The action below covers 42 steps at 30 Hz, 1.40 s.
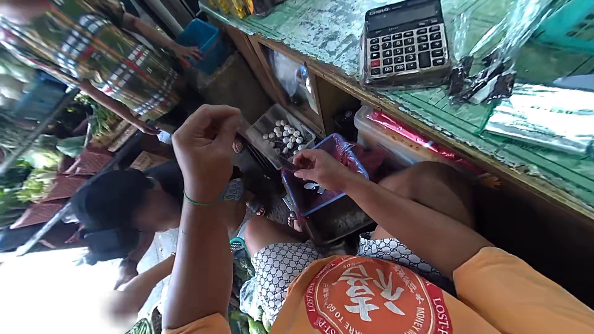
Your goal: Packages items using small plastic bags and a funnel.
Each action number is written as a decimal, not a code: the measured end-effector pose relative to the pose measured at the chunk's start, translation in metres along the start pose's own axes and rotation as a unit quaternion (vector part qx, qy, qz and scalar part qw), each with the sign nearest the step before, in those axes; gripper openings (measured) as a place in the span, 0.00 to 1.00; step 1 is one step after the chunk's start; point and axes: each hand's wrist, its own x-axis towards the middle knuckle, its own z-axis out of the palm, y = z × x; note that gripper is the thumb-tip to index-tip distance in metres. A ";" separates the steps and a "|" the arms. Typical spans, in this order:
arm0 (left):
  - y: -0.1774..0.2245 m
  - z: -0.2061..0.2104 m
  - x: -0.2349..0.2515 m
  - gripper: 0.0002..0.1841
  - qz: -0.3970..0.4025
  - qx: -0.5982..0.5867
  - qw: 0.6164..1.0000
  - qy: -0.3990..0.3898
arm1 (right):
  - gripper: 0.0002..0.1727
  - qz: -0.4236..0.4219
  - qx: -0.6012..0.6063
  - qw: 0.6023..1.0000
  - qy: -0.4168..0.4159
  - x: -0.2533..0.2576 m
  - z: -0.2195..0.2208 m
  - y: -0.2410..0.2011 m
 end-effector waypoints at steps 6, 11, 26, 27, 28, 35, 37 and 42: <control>0.012 0.008 0.008 0.08 -0.004 -0.030 1.000 0.005 | 0.09 -0.007 0.160 0.987 0.014 -0.007 -0.009 0.007; 0.013 0.011 0.016 0.08 -0.005 -0.034 0.999 0.008 | 0.07 0.037 0.261 0.964 0.026 -0.007 -0.012 0.005; -0.011 0.023 -0.010 0.07 -0.060 -0.044 0.996 -0.047 | 0.10 0.102 0.116 0.974 0.167 0.002 -0.009 0.026; -0.017 0.025 -0.014 0.07 -0.066 -0.047 0.996 -0.042 | 0.09 0.098 0.101 0.975 0.173 0.005 -0.012 0.026; -0.022 0.027 -0.022 0.08 -0.084 -0.041 0.995 -0.039 | 0.09 0.099 0.086 0.976 0.173 0.005 -0.013 0.026; -0.019 0.029 -0.033 0.16 -0.118 -0.065 0.990 -0.039 | 0.10 0.008 -0.002 0.993 0.119 0.004 -0.024 0.014; -0.009 0.032 -0.035 0.14 -0.119 -0.062 0.989 -0.054 | 0.13 -0.036 0.024 0.995 0.087 0.000 -0.023 0.008; 0.002 0.037 -0.024 0.14 -0.089 -0.075 0.990 -0.078 | 0.27 -0.102 0.148 0.984 -0.019 -0.003 -0.021 -0.009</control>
